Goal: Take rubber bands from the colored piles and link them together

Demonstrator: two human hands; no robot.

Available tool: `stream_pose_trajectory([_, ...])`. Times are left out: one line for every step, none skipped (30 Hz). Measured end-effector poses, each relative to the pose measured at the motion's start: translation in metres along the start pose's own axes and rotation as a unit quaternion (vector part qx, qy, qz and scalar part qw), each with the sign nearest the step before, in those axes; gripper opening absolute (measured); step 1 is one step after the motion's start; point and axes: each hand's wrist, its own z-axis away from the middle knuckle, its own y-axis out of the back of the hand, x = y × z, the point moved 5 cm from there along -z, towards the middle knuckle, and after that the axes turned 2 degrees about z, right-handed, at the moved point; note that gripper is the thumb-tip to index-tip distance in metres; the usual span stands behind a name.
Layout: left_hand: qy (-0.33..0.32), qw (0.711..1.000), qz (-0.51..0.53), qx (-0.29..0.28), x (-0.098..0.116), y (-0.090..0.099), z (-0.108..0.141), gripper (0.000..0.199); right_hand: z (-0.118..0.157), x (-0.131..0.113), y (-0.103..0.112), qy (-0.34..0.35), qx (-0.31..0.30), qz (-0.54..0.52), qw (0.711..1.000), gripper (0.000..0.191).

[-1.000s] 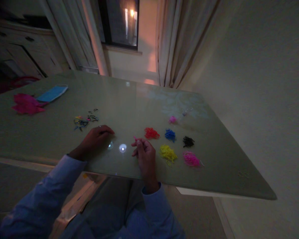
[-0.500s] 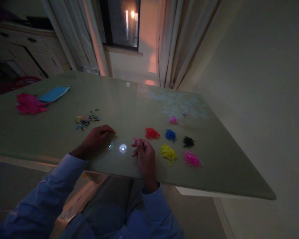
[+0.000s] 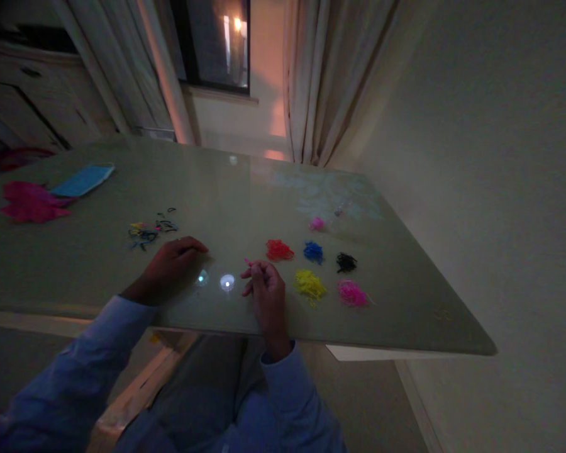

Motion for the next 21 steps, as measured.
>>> stream_pose_trajectory([0.006, 1.000, 0.001, 0.002, 0.000, 0.001, 0.000, 0.031, 0.003, -0.001, 0.001, 0.004, 0.004, -0.004, 1.000, 0.029])
stream_pose_trajectory([0.011, 1.000, 0.000, 0.002, 0.001, 0.001, 0.001, 0.030, 0.007, -0.001, 0.003, 0.006, 0.011, -0.008, 1.000, 0.028])
stream_pose_trajectory([0.015, 1.000, -0.001, 0.002, 0.001, 0.002, 0.001, 0.030, 0.012, -0.001, 0.007, 0.006, 0.018, -0.012, 1.000, 0.028])
stream_pose_trajectory([0.017, 1.000, -0.004, 0.000, 0.001, 0.002, 0.001, 0.031, 0.017, -0.002, 0.012, 0.004, 0.029, -0.015, 0.999, 0.028])
stream_pose_trajectory([0.020, 1.000, -0.007, 0.000, 0.001, 0.002, 0.001, 0.031, 0.023, -0.003, 0.019, 0.003, 0.043, -0.017, 0.999, 0.028])
stream_pose_trajectory([0.023, 1.000, -0.012, -0.001, 0.002, 0.003, 0.001, 0.032, 0.028, -0.005, 0.028, 0.003, 0.060, -0.015, 0.998, 0.027])
stream_pose_trajectory([0.025, 1.000, -0.016, -0.002, 0.002, 0.003, 0.001, 0.033, 0.034, -0.007, 0.039, 0.006, 0.080, -0.009, 0.997, 0.027])
stream_pose_trajectory([0.026, 0.999, -0.020, -0.002, 0.003, 0.003, 0.000, 0.033, 0.039, -0.011, 0.052, 0.011, 0.103, 0.001, 0.995, 0.027])
stream_pose_trajectory([0.026, 0.999, -0.024, -0.003, 0.004, 0.003, 0.001, 0.033, 0.043, -0.016, 0.067, 0.018, 0.129, 0.014, 0.991, 0.027])
stream_pose_trajectory([0.027, 0.999, -0.027, -0.005, 0.005, 0.003, 0.001, 0.033, 0.047, -0.021, 0.083, 0.026, 0.157, 0.028, 0.987, 0.027])
stream_pose_trajectory([0.027, 0.999, -0.030, -0.006, 0.006, 0.003, 0.001, 0.033, 0.050, -0.026, 0.100, 0.034, 0.186, 0.042, 0.981, 0.027])
stream_pose_trajectory([0.028, 0.999, -0.032, -0.009, 0.007, 0.003, 0.001, 0.033, 0.053, -0.032, 0.117, 0.039, 0.211, 0.059, 0.975, 0.027])
stream_pose_trajectory([0.031, 0.999, -0.035, -0.010, 0.007, 0.003, 0.001, 0.033, 0.055, -0.038, 0.134, 0.047, 0.235, 0.075, 0.968, 0.028])
stream_pose_trajectory([0.034, 0.999, -0.040, -0.014, 0.007, 0.003, 0.001, 0.033, 0.056, -0.043, 0.149, 0.052, 0.253, 0.094, 0.961, 0.029])
stream_pose_trajectory([0.038, 0.998, -0.047, -0.015, 0.007, 0.003, 0.001, 0.034, 0.058, -0.047, 0.163, 0.057, 0.266, 0.114, 0.956, 0.029])
stream_pose_trajectory([0.041, 0.998, -0.054, -0.018, 0.007, 0.004, 0.001, 0.034, 0.059, -0.051, 0.175, 0.061, 0.276, 0.135, 0.950, 0.030])
stream_pose_trajectory([0.044, 0.997, -0.060, -0.019, 0.006, 0.004, 0.001, 0.034, 0.059, -0.054, 0.186, 0.063, 0.284, 0.155, 0.944, 0.031])
stream_pose_trajectory([0.045, 0.997, -0.066, -0.020, 0.006, 0.005, 0.001, 0.033, 0.060, -0.056, 0.195, 0.065, 0.290, 0.175, 0.939, 0.032])
stream_pose_trajectory([0.047, 0.996, -0.069, -0.021, 0.005, 0.005, 0.001, 0.033, 0.060, -0.057, 0.203, 0.068, 0.298, 0.192, 0.932, 0.033])
stream_pose_trajectory([0.051, 0.996, -0.068, -0.021, 0.005, 0.005, 0.002, 0.032, 0.060, -0.058, 0.209, 0.073, 0.306, 0.207, 0.926, 0.035])
stream_pose_trajectory([0.057, 0.996, -0.064, -0.018, 0.005, 0.006, 0.003, 0.031, 0.060, -0.058, 0.215, 0.079, 0.314, 0.219, 0.920, 0.036])
